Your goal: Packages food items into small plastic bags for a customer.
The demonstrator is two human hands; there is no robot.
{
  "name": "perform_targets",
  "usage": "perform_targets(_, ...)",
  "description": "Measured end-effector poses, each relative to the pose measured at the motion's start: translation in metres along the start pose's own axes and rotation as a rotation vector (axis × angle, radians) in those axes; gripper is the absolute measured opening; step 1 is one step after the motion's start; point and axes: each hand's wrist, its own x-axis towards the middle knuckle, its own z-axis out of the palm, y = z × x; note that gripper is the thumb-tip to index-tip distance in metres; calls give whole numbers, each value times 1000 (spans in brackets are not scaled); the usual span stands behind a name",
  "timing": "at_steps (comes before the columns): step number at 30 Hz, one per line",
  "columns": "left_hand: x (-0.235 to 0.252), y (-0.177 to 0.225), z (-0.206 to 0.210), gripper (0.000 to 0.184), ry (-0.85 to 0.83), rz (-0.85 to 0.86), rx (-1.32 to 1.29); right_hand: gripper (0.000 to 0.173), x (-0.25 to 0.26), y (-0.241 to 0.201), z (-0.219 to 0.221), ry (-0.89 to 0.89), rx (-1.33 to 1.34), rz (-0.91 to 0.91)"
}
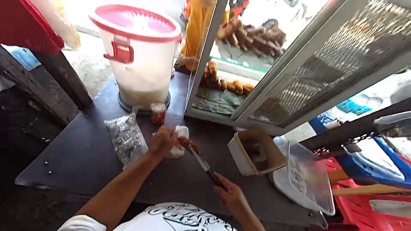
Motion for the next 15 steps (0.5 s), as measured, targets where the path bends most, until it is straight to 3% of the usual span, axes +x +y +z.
perform_targets(4,-3,11,-7,39,-55,-8,-34,49,17,-4,2,-45,-17,6)
perform_targets(7,-4,10,-12,38,-104,-77,-228,49,23,-7,1,-50,-35,18)
perform_targets(13,-3,-6,-12,31,-10,-431,-1093,50,22,-7,-2,-52,-37,3)
perform_targets(15,1,-7,-13,27,26,-503,-1234,50,20,-4,-4,-48,-28,5)
